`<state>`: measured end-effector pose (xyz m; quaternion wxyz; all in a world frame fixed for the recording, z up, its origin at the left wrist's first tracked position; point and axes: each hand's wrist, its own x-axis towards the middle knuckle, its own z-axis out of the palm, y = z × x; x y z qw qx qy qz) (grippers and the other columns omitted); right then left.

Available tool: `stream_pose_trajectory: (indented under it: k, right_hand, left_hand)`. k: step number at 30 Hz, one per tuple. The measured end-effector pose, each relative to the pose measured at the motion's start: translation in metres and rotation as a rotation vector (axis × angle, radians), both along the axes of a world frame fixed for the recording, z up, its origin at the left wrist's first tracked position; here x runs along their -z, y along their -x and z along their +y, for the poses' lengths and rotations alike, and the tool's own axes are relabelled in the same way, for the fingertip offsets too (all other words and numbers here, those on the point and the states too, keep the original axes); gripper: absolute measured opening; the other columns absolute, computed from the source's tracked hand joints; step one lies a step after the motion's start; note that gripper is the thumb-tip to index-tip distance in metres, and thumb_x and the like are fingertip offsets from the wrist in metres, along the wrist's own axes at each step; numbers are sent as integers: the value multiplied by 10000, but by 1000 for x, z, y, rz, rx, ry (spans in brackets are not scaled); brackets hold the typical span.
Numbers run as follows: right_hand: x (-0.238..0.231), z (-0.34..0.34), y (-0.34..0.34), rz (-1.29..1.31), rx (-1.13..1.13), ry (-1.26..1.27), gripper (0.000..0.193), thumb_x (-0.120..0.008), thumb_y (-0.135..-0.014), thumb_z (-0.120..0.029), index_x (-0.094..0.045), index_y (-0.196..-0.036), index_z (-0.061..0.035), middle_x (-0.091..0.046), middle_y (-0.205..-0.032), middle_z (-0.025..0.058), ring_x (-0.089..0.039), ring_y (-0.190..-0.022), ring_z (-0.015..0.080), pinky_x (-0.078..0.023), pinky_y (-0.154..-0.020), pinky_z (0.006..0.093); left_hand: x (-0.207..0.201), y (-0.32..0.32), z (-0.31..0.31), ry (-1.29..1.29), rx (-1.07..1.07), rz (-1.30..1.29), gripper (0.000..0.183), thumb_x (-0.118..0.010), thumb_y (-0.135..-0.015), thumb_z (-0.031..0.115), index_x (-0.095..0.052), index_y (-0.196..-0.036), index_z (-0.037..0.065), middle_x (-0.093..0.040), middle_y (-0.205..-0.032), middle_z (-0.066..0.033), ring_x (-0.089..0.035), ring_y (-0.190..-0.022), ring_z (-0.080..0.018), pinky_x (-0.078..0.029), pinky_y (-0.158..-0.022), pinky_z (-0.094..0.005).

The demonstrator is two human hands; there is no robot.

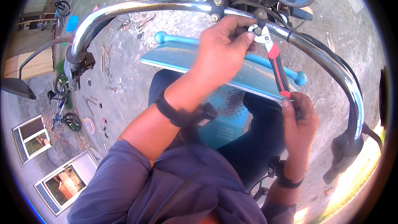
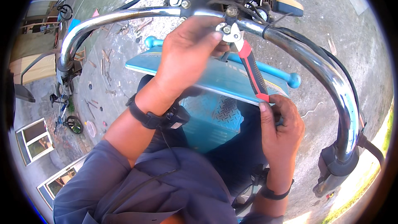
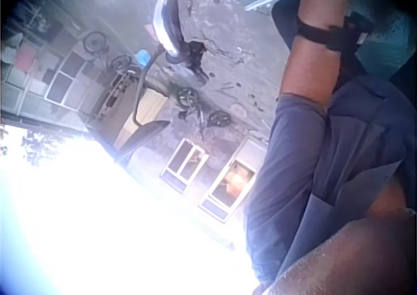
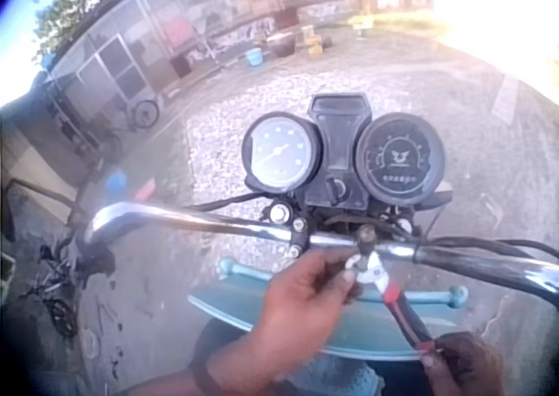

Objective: The person uses a wrench to tighten and adjust a bolt and nut assembly on the handlebars of a moped.

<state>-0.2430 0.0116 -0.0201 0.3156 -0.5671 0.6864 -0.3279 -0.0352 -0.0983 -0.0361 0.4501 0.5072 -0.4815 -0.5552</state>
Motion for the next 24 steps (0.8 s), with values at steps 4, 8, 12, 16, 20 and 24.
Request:
stream_pose_trajectory:
  k: [4, 8, 12, 16, 20, 24]
  right_hand:
    - [-16, -6, 2, -319, -56, -373, 209, -680, -952, -136, -689, -1089, 22, -681, -853, 92, -595, -577, 113, -453, -541, 246]
    - [-15, -4, 2, -664, -95, -452, 240, -608, -990, -171, -671, -1116, 23, -683, -844, 77, -613, -578, 111, -458, -522, 234]
    - [-13, 0, 4, -1113, -1, -486, 265, -595, -1005, -200, -647, -1129, 28, -666, -822, 73, -612, -583, 113, -454, -503, 233]
    - [-6, 3, 21, -1012, 1, -356, 264, -627, -1002, -216, -648, -1111, 24, -638, -808, 52, -592, -632, 96, -429, -531, 216]
    - [-1, -4, 43, -679, -51, -164, 219, -676, -974, -157, -658, -1107, 15, -631, -841, 22, -554, -714, 66, -423, -613, 200]
    - [1, -15, 56, -377, -76, -65, 216, -724, -933, -131, -678, -1102, -4, -660, -937, 35, -584, -790, 89, -477, -702, 241]
  left_hand:
    - [-7, -4, -3, -17, 27, 37, 273, -599, -977, 30, -634, -1247, 10, -707, -1020, -73, -709, -885, -150, -570, -776, -269]
    - [-15, -8, -3, 21, 83, 110, 287, -601, -980, 42, -623, -1265, 24, -701, -1034, -74, -718, -912, -161, -566, -780, -274]
    - [-30, -15, 3, 52, 154, 170, 305, -588, -980, 28, -597, -1286, 29, -692, -1073, -81, -721, -936, -171, -568, -778, -282]
    - [-30, -21, 5, 59, 242, 152, 314, -588, -977, 27, -585, -1291, 21, -684, -1094, -82, -719, -948, -189, -572, -785, -288]
    - [-40, -26, 0, -33, 302, 82, 318, -595, -980, 57, -593, -1295, 10, -685, -1090, -76, -707, -942, -180, -570, -795, -293]
    - [-41, -33, -13, 7, 418, -46, 297, -612, -980, 94, -629, -1262, -1, -695, -1080, -73, -686, -947, -146, -564, -817, -295]
